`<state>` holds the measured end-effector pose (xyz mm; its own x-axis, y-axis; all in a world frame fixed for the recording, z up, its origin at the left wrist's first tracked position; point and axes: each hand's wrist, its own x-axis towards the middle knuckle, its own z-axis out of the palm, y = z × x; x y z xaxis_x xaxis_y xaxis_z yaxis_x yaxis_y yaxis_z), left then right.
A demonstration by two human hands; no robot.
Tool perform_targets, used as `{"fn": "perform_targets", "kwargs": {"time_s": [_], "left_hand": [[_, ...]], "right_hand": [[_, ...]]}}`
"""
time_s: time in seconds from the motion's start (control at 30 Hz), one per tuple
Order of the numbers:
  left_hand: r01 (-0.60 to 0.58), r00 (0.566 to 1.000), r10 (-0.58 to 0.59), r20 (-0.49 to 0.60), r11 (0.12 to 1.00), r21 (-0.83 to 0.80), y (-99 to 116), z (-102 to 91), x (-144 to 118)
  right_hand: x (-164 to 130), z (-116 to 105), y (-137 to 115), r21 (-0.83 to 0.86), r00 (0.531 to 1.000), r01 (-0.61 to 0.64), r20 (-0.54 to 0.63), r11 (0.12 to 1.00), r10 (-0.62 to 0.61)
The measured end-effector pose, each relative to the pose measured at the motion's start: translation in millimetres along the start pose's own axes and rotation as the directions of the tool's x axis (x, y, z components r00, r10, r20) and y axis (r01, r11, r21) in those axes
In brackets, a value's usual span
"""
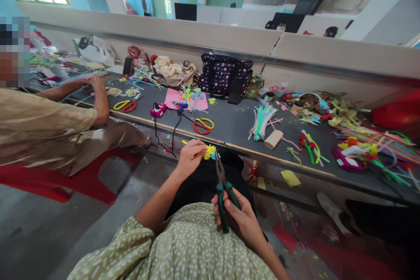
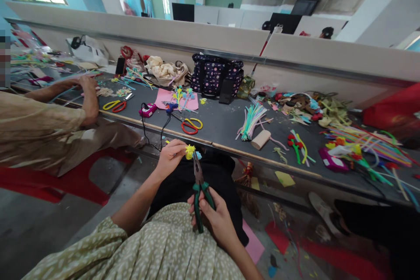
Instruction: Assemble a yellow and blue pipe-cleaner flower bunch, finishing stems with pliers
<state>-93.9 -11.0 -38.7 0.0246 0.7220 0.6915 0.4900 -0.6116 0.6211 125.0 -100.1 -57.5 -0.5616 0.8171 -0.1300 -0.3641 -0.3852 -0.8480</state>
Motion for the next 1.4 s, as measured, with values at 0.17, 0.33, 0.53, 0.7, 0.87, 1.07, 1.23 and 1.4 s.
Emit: {"fn": "perform_targets", "kwargs": {"time_s": [0.17, 0.33, 0.53, 0.7, 0.87, 1.07, 1.23, 1.4], "left_hand": [[-0.005, 1.0, 0.005, 0.01, 1.0, 0.016, 0.9, -1.0, 0.3], [-0.016, 0.999, 0.015, 0.03, 0.999, 0.034, 0.9, -2.0, 0.4], [-0.011, 1.0, 0.01, 0.019, 0.999, 0.042, -0.3, -0.1, -0.1], [0.025, 0.999, -0.026, 0.041, 0.999, 0.039, -1.6, 1.4, 0.0], [0.07, 0.998, -0.07, 0.009, 0.997, 0.011, -2.1, 2.2, 0.8], [0.103, 0.994, -0.104, -0.023, 0.994, -0.035, -0.7, 1.5, 2.4], [0.088, 0.995, -0.091, -0.035, 0.993, -0.084, -2.3, 1.5, 2.1], [0.062, 0.996, -0.069, -0.057, 0.993, -0.104, -6.5, 2.5, -1.1]], "right_hand": [[0.1, -1.4, 3.2, -0.098, 0.999, 0.008, -0.049, 0.995, -0.013], [0.4, 2.9, 0.3, -0.237, 0.987, 0.03, -0.148, 0.971, -0.067], [2.7, 1.6, 0.5, -0.322, 0.974, 0.04, -0.198, 0.946, -0.108], [1.4, -2.4, 0.5, -0.167, 0.996, 0.035, -0.077, 0.985, -0.048], [-3.1, -1.0, -1.5, 0.002, 1.0, 0.003, 0.009, 1.0, -0.003], [-2.6, -0.9, -1.8, 0.103, 1.0, -0.019, 0.016, 0.995, 0.018], [-1.5, -1.2, -1.3, 0.139, 0.998, -0.047, 0.039, 0.989, 0.042], [-1.9, -0.1, -2.9, 0.138, 0.997, -0.056, 0.054, 0.989, 0.049]]}}
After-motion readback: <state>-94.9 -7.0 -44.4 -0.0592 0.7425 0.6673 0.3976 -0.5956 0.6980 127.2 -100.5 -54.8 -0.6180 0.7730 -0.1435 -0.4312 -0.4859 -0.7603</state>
